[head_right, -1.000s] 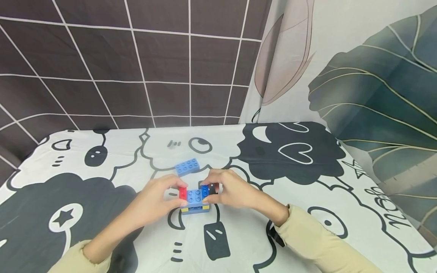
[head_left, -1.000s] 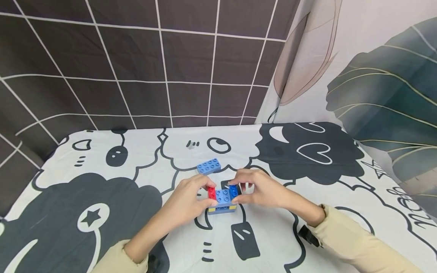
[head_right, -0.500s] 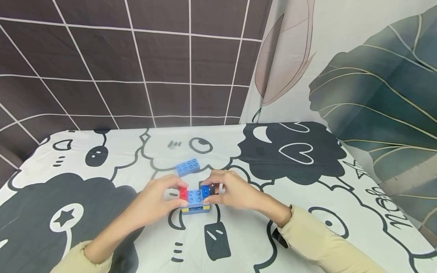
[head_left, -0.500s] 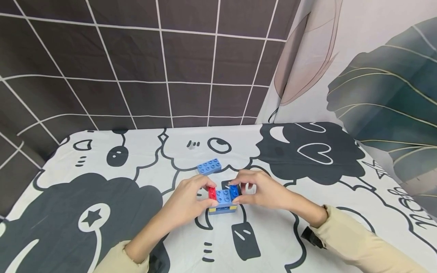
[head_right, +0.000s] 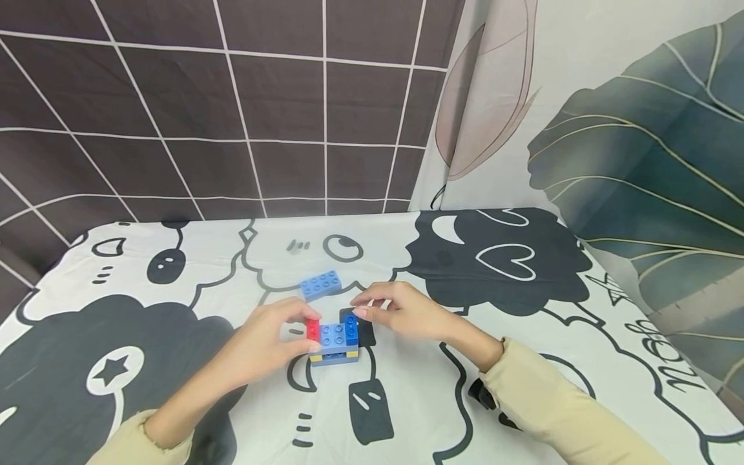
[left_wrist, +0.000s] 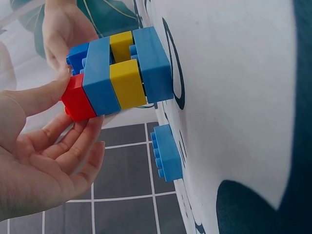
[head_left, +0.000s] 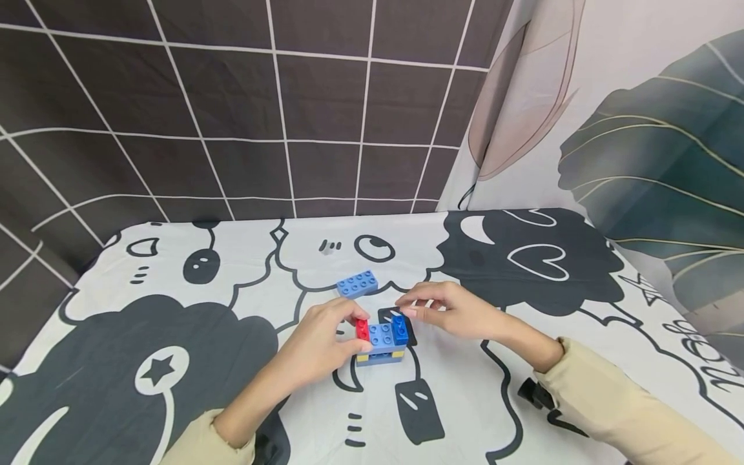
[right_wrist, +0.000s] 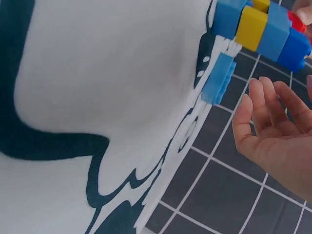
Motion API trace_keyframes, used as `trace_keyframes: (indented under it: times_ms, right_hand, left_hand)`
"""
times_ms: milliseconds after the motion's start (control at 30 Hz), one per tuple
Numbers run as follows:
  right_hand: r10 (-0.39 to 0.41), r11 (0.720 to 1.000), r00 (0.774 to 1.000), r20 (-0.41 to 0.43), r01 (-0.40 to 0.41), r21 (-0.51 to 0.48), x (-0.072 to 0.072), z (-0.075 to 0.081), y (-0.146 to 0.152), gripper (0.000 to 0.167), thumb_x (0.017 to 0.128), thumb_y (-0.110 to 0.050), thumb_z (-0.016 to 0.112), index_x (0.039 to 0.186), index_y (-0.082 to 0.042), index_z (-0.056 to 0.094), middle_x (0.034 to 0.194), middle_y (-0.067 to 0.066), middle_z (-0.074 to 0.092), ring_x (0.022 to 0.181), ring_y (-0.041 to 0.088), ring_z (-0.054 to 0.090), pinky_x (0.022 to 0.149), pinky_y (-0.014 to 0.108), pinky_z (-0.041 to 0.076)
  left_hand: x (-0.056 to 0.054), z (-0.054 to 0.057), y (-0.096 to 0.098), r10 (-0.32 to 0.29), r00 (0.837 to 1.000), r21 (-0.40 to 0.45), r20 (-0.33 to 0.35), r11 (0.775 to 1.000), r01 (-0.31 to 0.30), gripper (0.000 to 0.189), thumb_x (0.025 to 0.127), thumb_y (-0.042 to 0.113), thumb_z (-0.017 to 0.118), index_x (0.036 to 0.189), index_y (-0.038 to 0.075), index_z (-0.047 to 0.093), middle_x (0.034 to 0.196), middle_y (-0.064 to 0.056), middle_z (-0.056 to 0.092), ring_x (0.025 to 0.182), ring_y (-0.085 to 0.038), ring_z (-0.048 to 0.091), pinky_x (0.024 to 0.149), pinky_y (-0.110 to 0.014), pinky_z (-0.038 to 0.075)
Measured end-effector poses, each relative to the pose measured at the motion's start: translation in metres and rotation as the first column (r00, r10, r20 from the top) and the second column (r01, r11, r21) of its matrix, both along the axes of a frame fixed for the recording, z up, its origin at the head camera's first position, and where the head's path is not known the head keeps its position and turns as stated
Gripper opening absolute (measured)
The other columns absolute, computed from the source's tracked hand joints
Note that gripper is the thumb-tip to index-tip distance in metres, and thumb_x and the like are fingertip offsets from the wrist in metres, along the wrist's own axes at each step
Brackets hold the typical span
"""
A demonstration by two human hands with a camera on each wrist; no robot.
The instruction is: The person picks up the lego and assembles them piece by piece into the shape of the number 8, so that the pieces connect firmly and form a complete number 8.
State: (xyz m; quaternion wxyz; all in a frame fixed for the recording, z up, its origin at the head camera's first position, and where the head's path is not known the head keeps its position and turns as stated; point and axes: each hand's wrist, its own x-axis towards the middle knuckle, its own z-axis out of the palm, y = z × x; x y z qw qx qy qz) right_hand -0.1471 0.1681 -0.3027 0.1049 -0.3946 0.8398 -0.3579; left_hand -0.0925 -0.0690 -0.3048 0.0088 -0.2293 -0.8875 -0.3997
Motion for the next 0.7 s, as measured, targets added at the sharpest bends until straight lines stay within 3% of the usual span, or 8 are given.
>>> trace_keyframes:
  times_ms: [233,433,700]
  right_hand:
    - [-0.029,0.999,0.999,0.045,0.027,0.046,-0.012,-0.007,0.000,0.025,0.089,-0.010,0.058,0.110,0.002,0.063,0.105,0.010,0.064,0.089,0.016,0.055,0.071,0.028,0.047]
    - [-0.012,0.993,0.994,0.111,-0.001,0.116,-0.023,-0.012,-0.002,0.029,0.088,-0.010,0.059,0.114,0.002,0.060,0.112,0.014,0.061,0.095,0.022,0.056,0.075,0.031,0.048]
    - [-0.026,0.987,0.991,0.130,0.004,0.163,-0.037,-0.019,-0.009,0.034,0.085,-0.011,0.063,0.116,0.002,0.058,0.114,0.014,0.060,0.085,0.016,0.055,0.075,0.030,0.046]
  left_hand:
    - [0.000,0.000,0.001,0.005,1.000,0.002,0.020,1.000,-0.005,0.027,0.071,0.009,0.077,0.095,0.006,0.064,0.087,0.000,0.061,0.087,-0.017,0.058,0.077,-0.037,0.047]
    - [0.001,0.001,0.000,-0.001,0.999,0.006,0.032,1.000,0.001,0.027,0.071,0.009,0.077,0.095,0.006,0.064,0.088,0.000,0.060,0.087,-0.018,0.058,0.077,-0.039,0.047]
    - [0.001,0.002,0.000,-0.003,1.000,-0.001,0.027,1.000,0.003,0.027,0.072,0.009,0.077,0.095,0.007,0.064,0.088,0.000,0.060,0.087,-0.017,0.057,0.077,-0.036,0.047]
